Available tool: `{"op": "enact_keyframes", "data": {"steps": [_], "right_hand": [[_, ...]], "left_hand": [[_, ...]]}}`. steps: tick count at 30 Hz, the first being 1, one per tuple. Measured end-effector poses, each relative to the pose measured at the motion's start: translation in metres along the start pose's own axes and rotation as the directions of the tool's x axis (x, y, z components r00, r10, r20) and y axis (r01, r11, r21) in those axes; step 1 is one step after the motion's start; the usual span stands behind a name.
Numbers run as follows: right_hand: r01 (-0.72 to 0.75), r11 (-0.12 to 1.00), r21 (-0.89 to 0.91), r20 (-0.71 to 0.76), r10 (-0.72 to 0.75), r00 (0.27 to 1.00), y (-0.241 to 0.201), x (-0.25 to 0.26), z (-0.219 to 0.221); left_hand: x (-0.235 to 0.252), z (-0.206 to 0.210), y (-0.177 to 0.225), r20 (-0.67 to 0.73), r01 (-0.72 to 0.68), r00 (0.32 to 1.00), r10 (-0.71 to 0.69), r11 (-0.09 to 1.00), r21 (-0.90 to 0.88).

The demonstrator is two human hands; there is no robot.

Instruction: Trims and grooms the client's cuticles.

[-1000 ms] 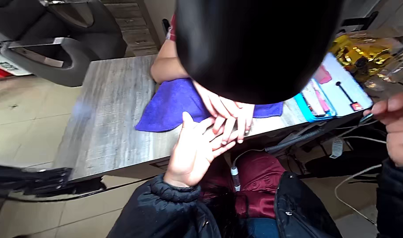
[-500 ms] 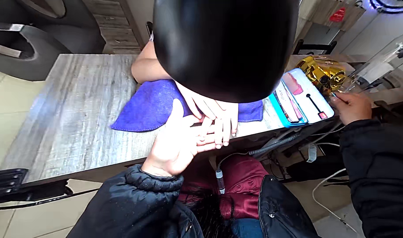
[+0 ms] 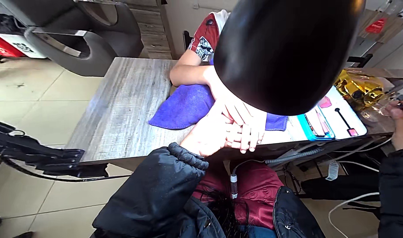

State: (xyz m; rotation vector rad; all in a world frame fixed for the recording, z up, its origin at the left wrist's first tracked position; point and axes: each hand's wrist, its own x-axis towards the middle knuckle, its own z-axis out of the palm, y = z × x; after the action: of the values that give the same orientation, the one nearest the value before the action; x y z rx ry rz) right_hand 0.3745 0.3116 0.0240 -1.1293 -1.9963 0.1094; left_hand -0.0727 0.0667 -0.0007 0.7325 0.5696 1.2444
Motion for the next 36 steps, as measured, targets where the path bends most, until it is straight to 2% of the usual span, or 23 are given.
{"op": "enact_keyframes", "data": {"steps": [1, 3, 6, 8, 12, 15, 18, 21, 26, 28, 30, 31, 33, 34, 36], "right_hand": [[0.041, 0.999, 0.021, -0.008, -0.041, 0.999, -0.012, 0.002, -0.003], [0.197, 0.980, 0.042, 0.028, -0.198, 0.980, -0.040, 0.008, -0.003], [0.402, 0.916, 0.012, 0.158, -0.399, 0.903, -0.092, 0.018, 0.016], [0.433, 0.901, 0.010, 0.236, -0.423, 0.875, -0.120, 0.021, 0.040], [0.431, 0.902, 0.007, 0.336, -0.408, 0.849, -0.131, 0.020, 0.077], [0.398, 0.918, -0.001, 0.360, -0.371, 0.856, -0.131, 0.014, 0.085], [0.381, 0.924, -0.010, 0.376, -0.350, 0.858, -0.131, 0.011, 0.086], [0.350, 0.937, -0.007, 0.363, -0.324, 0.874, -0.142, 0.010, 0.080], [0.228, 0.953, 0.197, 0.218, -0.270, 0.938, -0.195, -0.009, 0.071], [0.110, 0.944, 0.310, 0.256, -0.195, 0.947, -0.219, -0.020, 0.072], [-0.058, 0.888, 0.456, 0.366, -0.128, 0.922, -0.234, -0.033, 0.078], [-0.179, 0.838, 0.516, 0.446, -0.085, 0.891, -0.242, -0.039, 0.081], [-0.465, 0.680, 0.567, 0.617, 0.024, 0.786, -0.262, -0.049, 0.084], [-0.552, 0.584, 0.596, 0.668, 0.022, 0.744, -0.268, -0.052, 0.089], [-0.650, 0.379, 0.659, 0.722, -0.077, 0.687, -0.271, -0.055, 0.103]], "left_hand": [[0.000, -0.001, 0.000, 0.003, -0.020, 1.000, 0.020, 1.000, -0.006], [-0.001, 0.002, 0.001, -0.091, -0.021, 0.996, 0.024, 0.999, 0.024], [-0.003, 0.008, 0.002, -0.158, -0.052, 0.986, 0.058, 0.998, 0.040], [-0.004, 0.009, 0.002, -0.143, -0.072, 0.987, 0.076, 0.997, 0.033], [-0.013, 0.009, 0.006, -0.227, -0.062, 0.971, 0.079, 0.995, 0.081], [-0.021, 0.016, 0.011, -0.265, -0.076, 0.958, 0.110, 0.988, 0.135], [-0.025, 0.020, 0.014, -0.203, -0.119, 0.967, 0.154, 0.978, 0.173], [-0.024, 0.021, 0.011, -0.200, -0.119, 0.968, 0.152, 0.979, 0.168], [-0.017, 0.026, 0.003, -0.274, -0.065, 0.957, 0.099, 0.989, 0.130], [-0.016, 0.028, 0.002, -0.231, -0.052, 0.970, 0.079, 0.991, 0.122], [-0.016, 0.028, 0.002, -0.160, -0.079, 0.982, 0.098, 0.990, 0.117], [-0.017, 0.030, 0.003, -0.143, -0.089, 0.984, 0.107, 0.987, 0.131], [-0.019, 0.040, 0.004, -0.223, -0.089, 0.966, 0.128, 0.980, 0.179], [-0.019, 0.040, 0.005, -0.255, -0.094, 0.956, 0.143, 0.976, 0.194], [-0.020, 0.039, 0.006, -0.313, -0.082, 0.938, 0.153, 0.970, 0.227]]}}
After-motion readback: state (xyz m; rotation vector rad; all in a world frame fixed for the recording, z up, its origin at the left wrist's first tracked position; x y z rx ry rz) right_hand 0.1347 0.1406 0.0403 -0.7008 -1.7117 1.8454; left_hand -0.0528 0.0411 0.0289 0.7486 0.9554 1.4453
